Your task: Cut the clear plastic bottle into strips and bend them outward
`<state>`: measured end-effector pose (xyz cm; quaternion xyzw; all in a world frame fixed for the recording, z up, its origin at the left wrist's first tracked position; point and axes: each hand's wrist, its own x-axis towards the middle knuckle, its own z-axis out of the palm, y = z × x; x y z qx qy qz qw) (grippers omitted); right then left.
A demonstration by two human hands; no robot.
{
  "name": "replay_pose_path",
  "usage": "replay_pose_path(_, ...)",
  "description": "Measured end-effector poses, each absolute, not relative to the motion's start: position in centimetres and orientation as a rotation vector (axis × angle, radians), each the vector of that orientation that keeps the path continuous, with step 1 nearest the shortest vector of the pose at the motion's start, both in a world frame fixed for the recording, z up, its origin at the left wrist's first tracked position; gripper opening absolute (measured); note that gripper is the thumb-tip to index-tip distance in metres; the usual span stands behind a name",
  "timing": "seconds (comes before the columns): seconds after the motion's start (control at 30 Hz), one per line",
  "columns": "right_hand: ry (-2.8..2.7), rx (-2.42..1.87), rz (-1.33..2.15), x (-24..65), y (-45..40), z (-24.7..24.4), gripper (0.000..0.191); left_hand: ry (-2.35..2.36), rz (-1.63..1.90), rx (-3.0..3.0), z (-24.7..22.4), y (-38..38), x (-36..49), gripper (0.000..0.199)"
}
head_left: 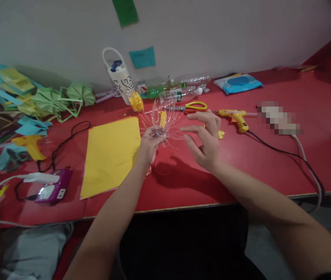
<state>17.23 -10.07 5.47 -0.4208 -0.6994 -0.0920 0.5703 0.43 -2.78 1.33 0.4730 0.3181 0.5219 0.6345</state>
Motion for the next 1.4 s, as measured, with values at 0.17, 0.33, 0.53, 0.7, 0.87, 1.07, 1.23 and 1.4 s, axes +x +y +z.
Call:
replay_pose_path(0.17, -1.613, -1.04, -0.121, 17.2, -9.8, 5.7, 0.015, 0.755, 1.177, 1.056, 1.1, -2.7, 0.3, 0.032)
replay_pose_path(0.33, -1.61, -1.035, -0.044, 17.1, -10.0, 6.0, 0.023, 0.761, 1.162, 1.022, 1.3, -2.8, 0.4, 0.03)
replay_pose_path(0.53, -1.609, -1.077, 0.014, 17.4, -9.9, 6.6, 0.02, 0.774, 1.073, 0.97, 2.4, -3.2, 0.5, 0.027)
replay_pose_path(0.7, -1.541, -1.14, 0.087, 17.8, -9.5, 6.7, 0.02, 0.791, 1.021, 0.949, 3.0, -3.6, 0.6, 0.016)
replay_pose_path(0.87, -1.625, -1.147, 0.153, 17.5, -9.2, 6.0, 0.016, 0.808, 0.98, 0.929, 3.0, -3.7, 0.7, 0.019)
replay_pose_path(1.07, -1.634, -1.164, 0.219, 17.4, -9.0, 5.8, 0.013, 0.809, 0.945, 0.94, 2.7, -3.6, 0.7, 0.027)
replay_pose_path(1.23, -1.619, -1.208, 0.254, 17.4, -9.0, 5.7, 0.012, 0.805, 0.943, 0.924, 2.6, -3.7, 0.8, 0.026)
replay_pose_path(1.4, -1.633, -1.197, 0.25, 17.3, -9.0, 5.5, 0.014, 0.801, 0.919, 0.913, 2.7, -3.7, 0.8, 0.025)
